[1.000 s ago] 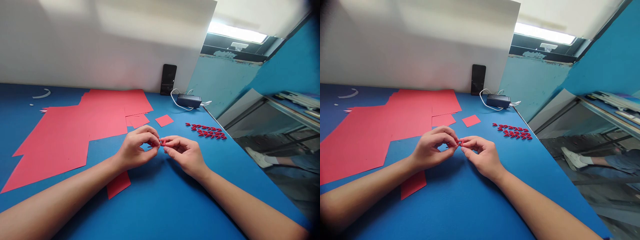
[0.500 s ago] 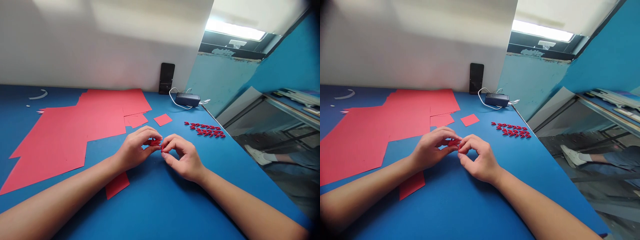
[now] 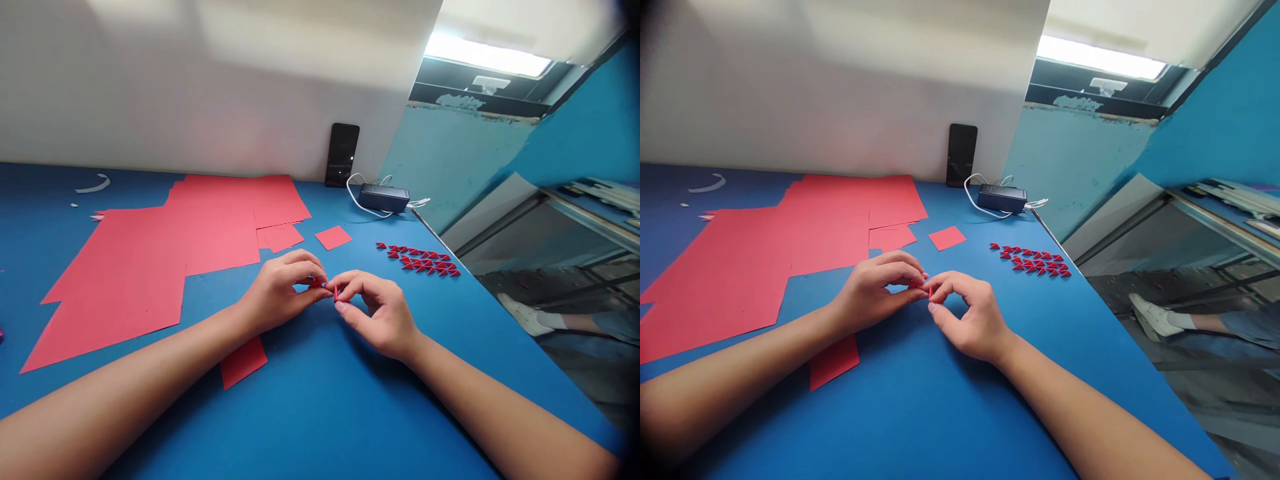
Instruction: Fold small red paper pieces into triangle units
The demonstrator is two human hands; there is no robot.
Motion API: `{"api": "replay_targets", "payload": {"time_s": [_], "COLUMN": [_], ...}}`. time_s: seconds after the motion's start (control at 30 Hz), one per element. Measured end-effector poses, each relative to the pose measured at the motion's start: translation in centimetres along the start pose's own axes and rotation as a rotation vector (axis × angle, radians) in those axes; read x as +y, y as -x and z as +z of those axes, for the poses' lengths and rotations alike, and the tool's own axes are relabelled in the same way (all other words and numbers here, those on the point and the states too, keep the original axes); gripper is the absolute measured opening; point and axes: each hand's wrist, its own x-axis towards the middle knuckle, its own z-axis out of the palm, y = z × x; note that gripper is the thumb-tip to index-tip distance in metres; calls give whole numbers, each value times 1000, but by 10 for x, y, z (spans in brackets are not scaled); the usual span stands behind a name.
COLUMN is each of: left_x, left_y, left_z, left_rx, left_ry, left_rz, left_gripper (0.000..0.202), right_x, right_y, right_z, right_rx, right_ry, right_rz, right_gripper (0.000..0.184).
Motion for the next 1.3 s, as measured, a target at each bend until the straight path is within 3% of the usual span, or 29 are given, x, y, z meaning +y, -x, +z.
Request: {"api": "replay_targets", "payload": {"time_s": [0.17,0.43,0.6,0.8,0.97,1.3], "left_x": [-1,-2,-1,2,1,2], "left_y": [-1,0,0,-1,0,-2], "left_z": [-1,-3,-4,-3,-3,-1], "left_rx": [33,19,-13,52,78,23], "left_ry": [-72,-51,13,14,48,58], "left_rz": [23,90,107,-8,36,-75], "left_gripper": [6,6,11,5,9,11], "right_x": [1,3,9,11,9,8], "right_y": [-2,-6,-8,-8,-6,-5], "right_z": [2,3,2,2,2,3], "right_rx": [61,140,213,168,108,114], "right_ry": [-261,-441,-497,-419,-419,-471], "right_rz": [179,330,401,354,349,391], "right_gripper": [4,15,41,17,14,16]}}
